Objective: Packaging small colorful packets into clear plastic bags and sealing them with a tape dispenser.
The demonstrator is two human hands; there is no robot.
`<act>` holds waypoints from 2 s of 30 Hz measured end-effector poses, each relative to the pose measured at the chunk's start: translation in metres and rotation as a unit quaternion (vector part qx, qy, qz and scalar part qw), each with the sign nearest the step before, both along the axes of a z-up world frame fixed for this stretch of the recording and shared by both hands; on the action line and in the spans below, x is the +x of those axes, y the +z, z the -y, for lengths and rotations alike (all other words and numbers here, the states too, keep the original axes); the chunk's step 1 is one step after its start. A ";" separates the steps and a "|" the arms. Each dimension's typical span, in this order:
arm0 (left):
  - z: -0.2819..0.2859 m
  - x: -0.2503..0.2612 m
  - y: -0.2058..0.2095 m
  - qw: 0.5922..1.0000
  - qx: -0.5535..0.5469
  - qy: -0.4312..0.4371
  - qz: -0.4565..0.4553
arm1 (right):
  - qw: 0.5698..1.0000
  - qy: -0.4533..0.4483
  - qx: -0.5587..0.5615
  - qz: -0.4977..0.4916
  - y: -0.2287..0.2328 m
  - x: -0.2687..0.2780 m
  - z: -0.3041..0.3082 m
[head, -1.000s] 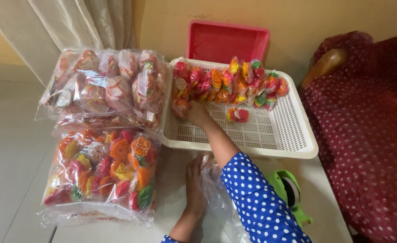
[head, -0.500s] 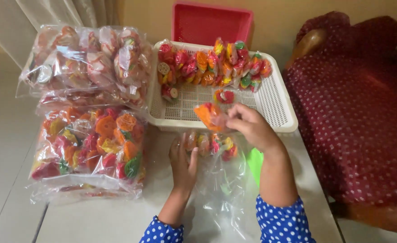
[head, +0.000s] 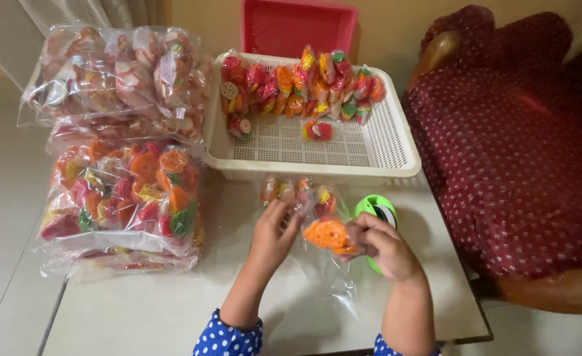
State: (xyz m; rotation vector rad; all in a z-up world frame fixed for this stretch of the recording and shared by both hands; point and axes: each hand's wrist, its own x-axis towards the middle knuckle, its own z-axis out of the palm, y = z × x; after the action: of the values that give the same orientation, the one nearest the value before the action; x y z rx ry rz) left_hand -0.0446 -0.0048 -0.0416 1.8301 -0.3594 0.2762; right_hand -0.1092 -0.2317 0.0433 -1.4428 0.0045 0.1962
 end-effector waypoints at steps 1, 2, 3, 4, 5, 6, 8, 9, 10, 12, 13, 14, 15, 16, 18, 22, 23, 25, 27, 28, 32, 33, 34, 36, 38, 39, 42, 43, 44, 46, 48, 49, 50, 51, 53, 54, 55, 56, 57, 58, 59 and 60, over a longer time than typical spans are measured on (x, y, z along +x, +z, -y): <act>0.000 0.002 0.004 1.000 0.001 -0.001 0.002 | 1.000 -0.001 0.001 0.002 -0.010 0.002 -0.003; 0.000 0.003 0.007 1.000 -0.024 0.020 0.000 | 0.999 0.002 0.024 -0.031 -0.021 0.003 -0.008; -0.001 0.005 0.010 0.998 -0.048 0.041 -0.002 | 0.997 0.005 0.047 -0.063 -0.032 0.005 -0.012; -0.004 0.005 0.011 0.998 -0.048 0.040 -0.001 | 0.997 0.004 0.048 -0.062 -0.035 0.005 -0.012; -0.007 0.005 0.012 0.999 -0.026 0.028 0.012 | 0.996 -0.031 0.062 -0.050 -0.037 0.006 -0.012; -0.010 0.005 0.013 1.000 -0.004 0.016 0.025 | 0.994 -0.066 0.075 -0.040 -0.040 0.006 -0.013; -0.012 -0.004 0.027 0.998 0.034 0.020 0.039 | 0.993 -0.097 0.069 -0.018 -0.056 0.008 -0.002; -0.012 -0.009 0.033 0.996 0.070 0.023 0.053 | 0.990 -0.128 0.062 0.003 -0.064 0.009 0.004; -0.009 -0.010 0.034 0.996 0.070 0.023 0.054 | 0.990 -0.128 0.062 0.004 -0.069 0.006 0.007; -0.004 -0.013 0.035 0.993 0.101 0.044 0.051 | 0.984 -0.102 -0.138 0.039 -0.078 -0.001 0.014; -0.005 -0.013 0.035 0.993 0.101 0.044 0.051 | 0.984 -0.102 -0.138 0.039 -0.068 -0.006 0.006; -0.005 -0.011 0.035 0.993 0.079 0.023 0.080 | 0.971 -0.072 -0.191 0.123 -0.058 -0.010 -0.002; -0.005 -0.010 0.036 0.992 0.057 0.001 0.109 | 0.947 -0.042 -0.242 0.207 -0.047 -0.014 -0.009; -0.004 -0.013 0.039 0.992 0.057 0.000 0.110 | 0.947 -0.043 -0.242 0.207 -0.044 -0.016 -0.016; -0.002 -0.021 0.045 0.992 0.048 -0.011 0.114 | 0.871 -0.064 -0.395 0.284 -0.038 -0.019 -0.031; 0.006 -0.026 0.045 0.989 0.029 -0.038 0.143 | 0.836 -0.143 -0.454 0.272 -0.068 -0.016 -0.045; 0.009 -0.026 0.040 0.989 0.057 -0.019 0.136 | 0.830 -0.146 -0.464 0.274 -0.078 -0.014 -0.046; 0.013 -0.029 0.033 0.988 0.087 -0.001 0.128 | 0.824 -0.148 -0.473 0.275 -0.093 -0.013 -0.050; 0.017 -0.031 0.031 0.982 0.101 -0.028 0.158 | 0.827 -0.079 -0.474 0.292 -0.102 -0.010 -0.057; 0.017 -0.033 0.033 0.982 0.101 -0.028 0.159 | 0.827 -0.080 -0.474 0.293 -0.100 -0.010 -0.060; 0.015 -0.042 0.040 0.977 0.081 -0.064 0.187 | 0.884 0.001 -0.447 0.135 -0.105 -0.006 -0.056; 0.014 -0.044 0.042 0.975 0.075 -0.077 0.193 | 0.883 -0.004 -0.442 0.157 -0.109 -0.007 -0.063; 0.014 -0.045 0.045 0.976 0.074 -0.075 0.193 | 0.881 -0.009 -0.437 0.181 -0.117 -0.001 -0.059; 0.013 -0.048 0.050 0.966 0.060 -0.117 0.222 | 0.876 -0.019 -0.426 0.226 -0.135 0.007 -0.052; 0.012 -0.052 0.046 0.964 0.071 -0.124 0.222 | 0.869 -0.029 -0.413 0.270 -0.160 0.022 -0.043; 0.012 -0.053 0.045 0.962 0.082 -0.132 0.224 | 0.865 -0.035 -0.407 0.293 -0.173 0.031 -0.039; 0.014 -0.057 0.043 0.956 0.076 -0.137 0.246 | 0.849 -0.048 -0.387 0.356 -0.218 0.058 -0.028; 0.017 -0.058 0.036 0.957 0.076 -0.137 0.245 | 0.850 -0.046 -0.387 0.355 -0.245 0.075 -0.025; 0.020 -0.058 0.030 0.961 0.067 -0.114 0.243 | 0.837 -0.105 -0.413 0.344 -0.272 0.093 -0.023; 0.022 -0.061 0.028 0.965 0.058 -0.090 0.240 | 0.820 -0.163 -0.437 0.331 -0.284 0.099 -0.019; 0.019 -0.066 0.037 0.951 0.053 -0.150 0.266 | 0.793 -0.102 -0.531 0.278 -0.257 0.075 -0.016; 0.019 -0.066 0.035 0.951 0.053 -0.149 0.265 | 0.793 -0.101 -0.532 0.278 -0.211 0.064 -0.030; 0.019 -0.067 0.034 0.947 0.056 -0.165 0.271 | 0.771 -0.105 -0.491 0.392 -0.166 0.051 -0.044; 0.020 -0.068 0.032 0.942 0.059 -0.180 0.278 | 0.737 -0.106 -0.443 0.499 -0.120 0.039 -0.057; 0.020 -0.070 0.034 0.942 0.065 -0.184 0.274 | 0.822 -0.075 -0.366 0.431 -0.140 0.048 -0.048; 0.019 -0.070 0.035 0.942 0.072 -0.185 0.270 | 0.890 -0.040 -0.280 0.356 -0.150 0.054 -0.046; 0.016 -0.069 0.036 0.942 0.073 -0.184 0.270 | 0.891 -0.039 -0.279 0.357 -0.149 0.051 -0.046; 0.014 -0.068 0.037 0.943 0.068 -0.185 0.268 | 0.838 -0.066 -0.330 0.431 -0.148 0.048 -0.045; 0.013 -0.067 0.038 0.944 0.063 -0.185 0.266 | 0.775 -0.091 -0.376 0.500 -0.147 0.045 -0.044; 0.012 -0.067 0.037 0.944 0.062 -0.187 0.264 | 0.776 -0.091 -0.377 0.498 -0.157 0.033 -0.035; 0.012 -0.066 0.036 0.944 0.068 -0.190 0.261 | 0.823 -0.056 -0.392 0.408 -0.167 0.021 -0.027; 0.013 -0.064 0.035 0.944 0.073 -0.192 0.259 | 0.859 -0.020 -0.402 0.315 -0.176 0.010 -0.018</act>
State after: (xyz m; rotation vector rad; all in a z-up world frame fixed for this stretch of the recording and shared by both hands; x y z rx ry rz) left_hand -0.1090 -0.0175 -0.0062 1.7668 -1.1156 0.4661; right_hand -0.0996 -0.2138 -0.1325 -2.2872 -0.4705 -0.3754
